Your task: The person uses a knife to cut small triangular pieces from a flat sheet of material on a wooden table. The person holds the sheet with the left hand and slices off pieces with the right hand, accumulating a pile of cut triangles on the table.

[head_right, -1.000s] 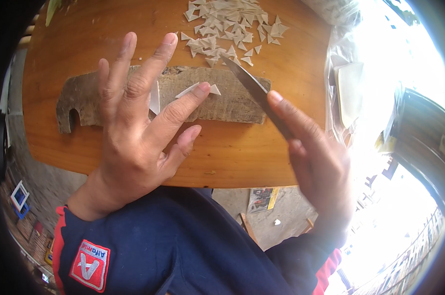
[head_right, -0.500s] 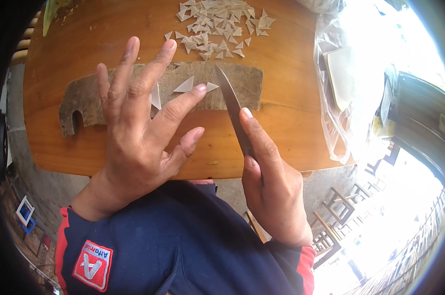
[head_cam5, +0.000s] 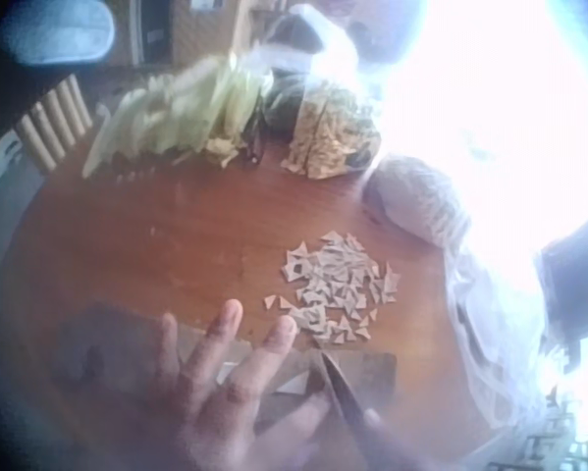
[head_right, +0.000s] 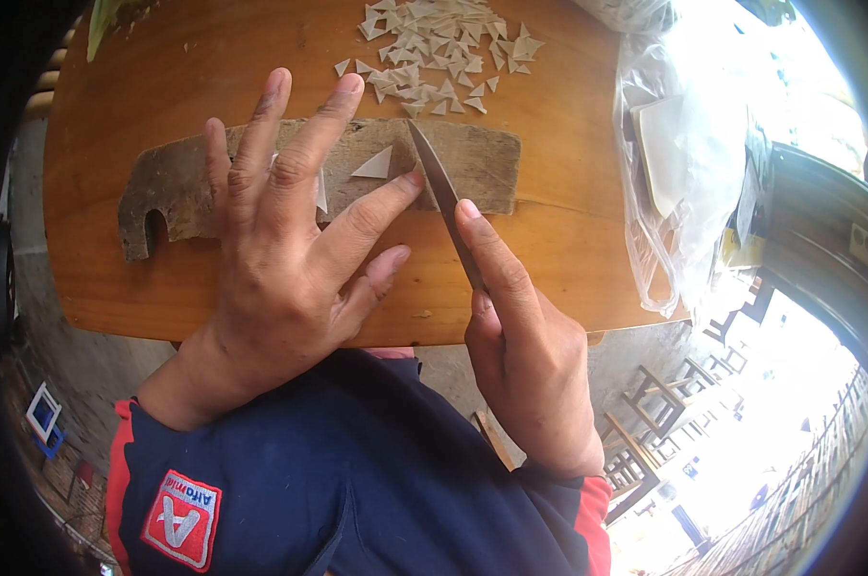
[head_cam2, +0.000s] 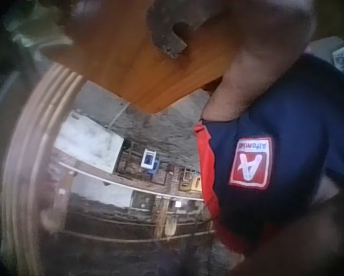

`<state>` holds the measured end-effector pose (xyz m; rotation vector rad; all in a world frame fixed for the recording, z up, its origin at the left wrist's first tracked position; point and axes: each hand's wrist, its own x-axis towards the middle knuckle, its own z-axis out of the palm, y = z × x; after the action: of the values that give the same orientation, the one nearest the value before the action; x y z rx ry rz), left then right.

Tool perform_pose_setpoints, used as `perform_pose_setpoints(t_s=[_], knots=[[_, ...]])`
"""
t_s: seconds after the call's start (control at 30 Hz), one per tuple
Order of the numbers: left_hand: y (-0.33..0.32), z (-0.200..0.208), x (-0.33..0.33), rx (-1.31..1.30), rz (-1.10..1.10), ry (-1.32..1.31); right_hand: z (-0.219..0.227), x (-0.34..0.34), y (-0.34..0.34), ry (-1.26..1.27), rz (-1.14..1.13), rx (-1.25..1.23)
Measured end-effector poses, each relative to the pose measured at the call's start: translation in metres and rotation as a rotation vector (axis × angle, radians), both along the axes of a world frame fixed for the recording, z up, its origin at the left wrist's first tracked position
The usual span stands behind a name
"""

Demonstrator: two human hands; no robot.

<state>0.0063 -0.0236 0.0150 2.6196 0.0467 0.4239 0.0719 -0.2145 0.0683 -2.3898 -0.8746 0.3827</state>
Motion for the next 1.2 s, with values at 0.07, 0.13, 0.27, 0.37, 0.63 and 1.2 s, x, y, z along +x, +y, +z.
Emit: perform_pose_setpoints(t_s=[0.07,0.13,0.27,0.37,0.63,1.2], knots=[[0.0,0.0,0.0,0.002,-0.003,-0.001,0.001,-0.001,0.001,0.005,-0.009,-0.009],[-0.001,0.0,0.0,0.002,-0.004,-0.001,0.003,-0.002,0.001,0.023,-0.025,-0.022],[-0.001,0.0,0.0,0.007,-0.006,0.005,0.001,0.0,-0.001,-0.023,0.002,-0.012],[-0.002,0.0,0.001,0.014,-0.006,0.01,0.0,0.001,-0.001,-0.034,0.009,-0.013],[-0.001,-0.002,0.001,-0.008,-0.003,-0.011,-0.003,0.0,0.002,-0.101,0.021,-0.069],[0.005,0.0,-0.005,-0.03,0.004,-0.047,0.005,0.024,-0.025,-0.074,0.064,-0.083]])
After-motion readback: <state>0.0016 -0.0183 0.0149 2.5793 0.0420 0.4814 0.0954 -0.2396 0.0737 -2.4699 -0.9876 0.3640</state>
